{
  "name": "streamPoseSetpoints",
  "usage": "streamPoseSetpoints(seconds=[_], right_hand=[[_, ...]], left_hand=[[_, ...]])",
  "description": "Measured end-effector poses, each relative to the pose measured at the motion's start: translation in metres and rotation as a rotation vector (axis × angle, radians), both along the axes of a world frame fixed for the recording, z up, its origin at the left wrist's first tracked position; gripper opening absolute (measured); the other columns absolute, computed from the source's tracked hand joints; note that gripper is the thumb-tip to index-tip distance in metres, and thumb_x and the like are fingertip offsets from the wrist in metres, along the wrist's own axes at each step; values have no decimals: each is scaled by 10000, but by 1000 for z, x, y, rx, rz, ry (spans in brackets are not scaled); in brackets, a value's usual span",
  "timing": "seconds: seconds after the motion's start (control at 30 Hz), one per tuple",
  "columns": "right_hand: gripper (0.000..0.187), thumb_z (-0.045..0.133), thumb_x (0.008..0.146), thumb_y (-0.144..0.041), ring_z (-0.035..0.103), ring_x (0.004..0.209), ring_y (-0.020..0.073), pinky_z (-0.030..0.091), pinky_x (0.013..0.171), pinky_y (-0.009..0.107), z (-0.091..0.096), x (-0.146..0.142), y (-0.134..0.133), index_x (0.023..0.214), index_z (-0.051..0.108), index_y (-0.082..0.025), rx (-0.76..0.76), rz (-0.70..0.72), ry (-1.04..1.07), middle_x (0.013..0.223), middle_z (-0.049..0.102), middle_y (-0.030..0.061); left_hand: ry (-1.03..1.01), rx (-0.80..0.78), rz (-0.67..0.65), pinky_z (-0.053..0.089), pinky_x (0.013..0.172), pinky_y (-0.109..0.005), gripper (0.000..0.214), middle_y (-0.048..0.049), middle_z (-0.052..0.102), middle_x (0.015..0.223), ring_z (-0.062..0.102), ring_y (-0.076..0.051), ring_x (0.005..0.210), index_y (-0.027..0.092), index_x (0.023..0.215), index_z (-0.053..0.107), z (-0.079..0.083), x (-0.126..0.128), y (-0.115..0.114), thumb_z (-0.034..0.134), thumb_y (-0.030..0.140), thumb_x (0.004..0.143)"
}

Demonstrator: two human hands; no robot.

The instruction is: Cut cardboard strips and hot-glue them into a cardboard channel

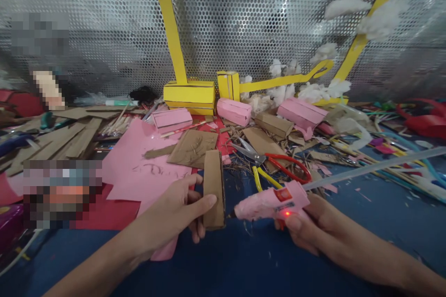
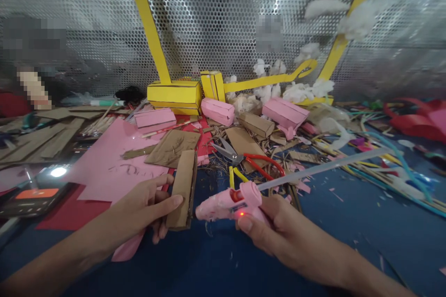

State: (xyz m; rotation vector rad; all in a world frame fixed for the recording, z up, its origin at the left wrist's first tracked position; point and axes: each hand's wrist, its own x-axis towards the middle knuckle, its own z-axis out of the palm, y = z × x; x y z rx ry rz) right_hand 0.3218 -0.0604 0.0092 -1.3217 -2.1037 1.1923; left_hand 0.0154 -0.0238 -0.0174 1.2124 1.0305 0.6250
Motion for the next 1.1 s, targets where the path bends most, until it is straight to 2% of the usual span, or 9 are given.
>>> streamPoseSetpoints(seconds=[0.13,0.23,0.4,0.47,0.63,0.9,1.1], right_hand=[[316,502,1035,-504,437,555,112,415,489,201,2,-1,1,1033,640,-219,-21,22,21,688,481,-37],[385,442,1049,-548,399,551,109,403,485,199,0,-2,1,991,622,-213,-33,22,38,679,443,-42],[401,480,1028,-577,415,572,112,411,505,207,0,-2,1,977,623,-205,-65,7,45,692,464,-34],[408,466,1028,-588,411,572,115,409,502,211,0,-2,1,992,614,-209,-82,20,46,694,447,-37],[417,419,1042,-596,396,579,112,418,528,211,-1,-3,1,893,540,-226,-52,13,32,703,431,-41],[325,523,1031,-505,451,614,119,464,571,203,11,-6,1,939,645,-217,-54,21,9,718,491,-24],[411,458,1028,-588,425,581,134,450,540,227,14,-3,2,954,649,-232,-105,15,33,674,481,-27]], left_hand=[[2,8,21,510,385,-148,399,61,648,535,614,-104,401,200,1081,484,0,1,-1,698,501,927],[23,-1,25,507,387,-150,402,61,641,522,596,-99,395,193,1085,489,4,3,-2,695,501,928],[31,1,33,477,369,-144,426,71,621,508,568,-92,382,193,1068,490,10,5,-3,706,522,907],[37,-1,36,476,371,-146,426,73,617,506,566,-93,383,193,1079,489,10,6,-3,707,516,907],[50,-8,42,479,376,-149,419,71,621,514,575,-96,389,193,1080,486,9,6,-3,704,508,910],[61,-10,42,478,379,-152,376,67,630,518,571,-96,387,191,1078,502,13,6,-3,701,469,922],[75,15,33,487,385,-165,373,50,638,525,578,-103,392,180,1066,535,11,4,-3,682,496,932]])
